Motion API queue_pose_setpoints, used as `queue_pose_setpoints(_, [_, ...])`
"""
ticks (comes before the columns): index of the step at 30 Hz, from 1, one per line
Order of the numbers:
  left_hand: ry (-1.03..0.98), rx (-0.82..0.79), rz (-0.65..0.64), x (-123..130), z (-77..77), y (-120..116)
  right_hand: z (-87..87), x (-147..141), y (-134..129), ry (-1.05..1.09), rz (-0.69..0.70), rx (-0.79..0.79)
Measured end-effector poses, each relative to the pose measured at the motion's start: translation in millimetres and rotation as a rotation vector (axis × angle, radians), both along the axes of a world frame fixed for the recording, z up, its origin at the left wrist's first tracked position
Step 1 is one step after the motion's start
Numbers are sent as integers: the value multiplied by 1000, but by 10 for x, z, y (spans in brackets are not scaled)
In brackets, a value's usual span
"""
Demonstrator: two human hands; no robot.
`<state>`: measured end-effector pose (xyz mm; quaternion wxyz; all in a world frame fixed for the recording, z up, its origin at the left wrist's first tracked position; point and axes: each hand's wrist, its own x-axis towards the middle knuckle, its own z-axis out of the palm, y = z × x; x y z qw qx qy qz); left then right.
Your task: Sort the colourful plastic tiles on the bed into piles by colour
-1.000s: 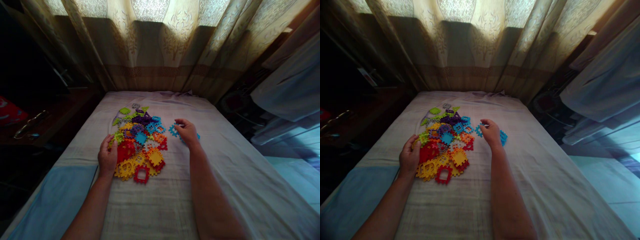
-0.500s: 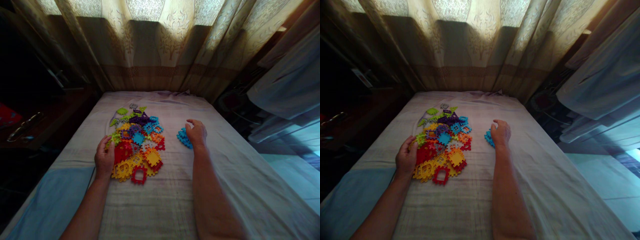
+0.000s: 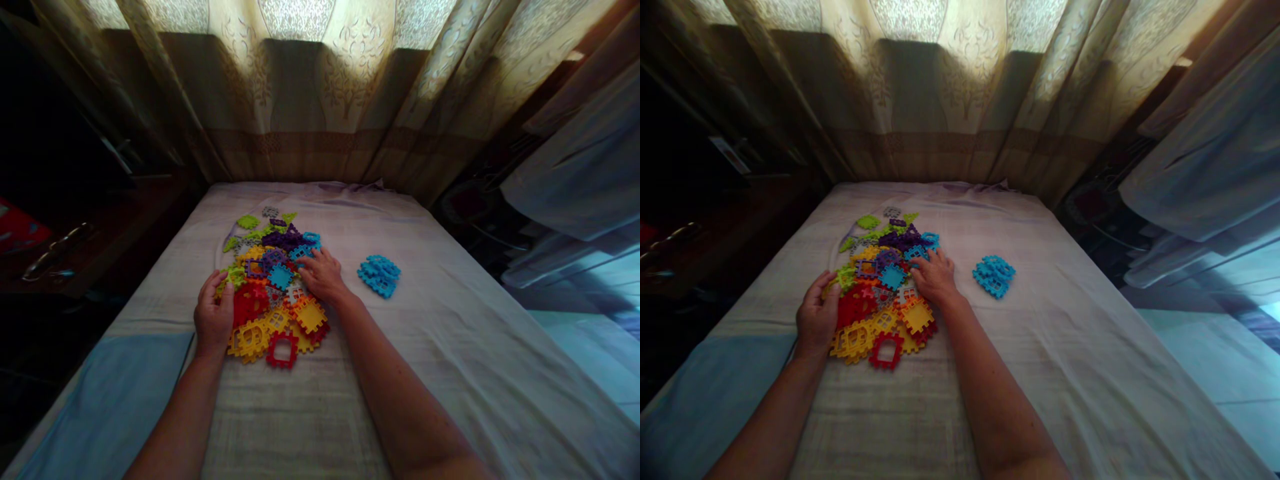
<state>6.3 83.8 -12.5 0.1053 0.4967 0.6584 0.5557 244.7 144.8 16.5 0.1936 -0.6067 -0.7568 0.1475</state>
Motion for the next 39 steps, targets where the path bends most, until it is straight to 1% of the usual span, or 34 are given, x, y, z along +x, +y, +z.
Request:
queue_pose_setpoints(3, [0,-9,-8,-5,0,-5,-9,-17,-1,-15,24,-10])
queue_pose_setpoints(6, [5,-17,-13,-11,-6,-5,2,-33,11,16,14,29])
queue_pose_setpoints(8, [1,-17,-10,-13,-11,-3,35,-19,35,60,11,56])
queue_pose_setpoints(10, [-2,-13,-10,-13,-15,0,92,54,70,111,9,75])
queue_pose_setpoints(13, [-7,-18,-10,-9,-13,5,203,327,122,180,-81,107])
queue_pose_setpoints(17, [-7,-10,0,1,0,5,312,883,138,193,-303,108])
queue_pose_setpoints(19, [-1,-6,3,4,7,3,316,1124,125,130,-420,92])
queue_pose_setpoints(21, [5,-6,1,4,12,2,284,1292,110,55,-513,74])
queue_pose_setpoints(25, [8,-3,3,4,18,2,210,1430,85,-28,-582,68])
queue_pose_setpoints(28, [0,-4,8,8,18,1,256,1420,41,-63,-648,60])
queue_pose_setpoints(30, [-1,-8,8,11,17,1,340,1349,4,-89,-677,80])
queue_pose_setpoints(31, [2,-7,9,12,16,2,385,1287,-12,-98,-667,93])
queue_pose_setpoints(33, [11,-2,13,12,13,4,457,1106,-29,-106,-585,109])
queue_pose_setpoints(35, [17,4,15,10,8,7,471,868,-26,-108,-442,97])
queue_pose_setpoints(37, [17,6,11,5,3,8,418,618,-14,-113,-303,82])
queue_pose_setpoints(39, [12,5,8,0,-1,9,319,411,-7,-136,-222,73])
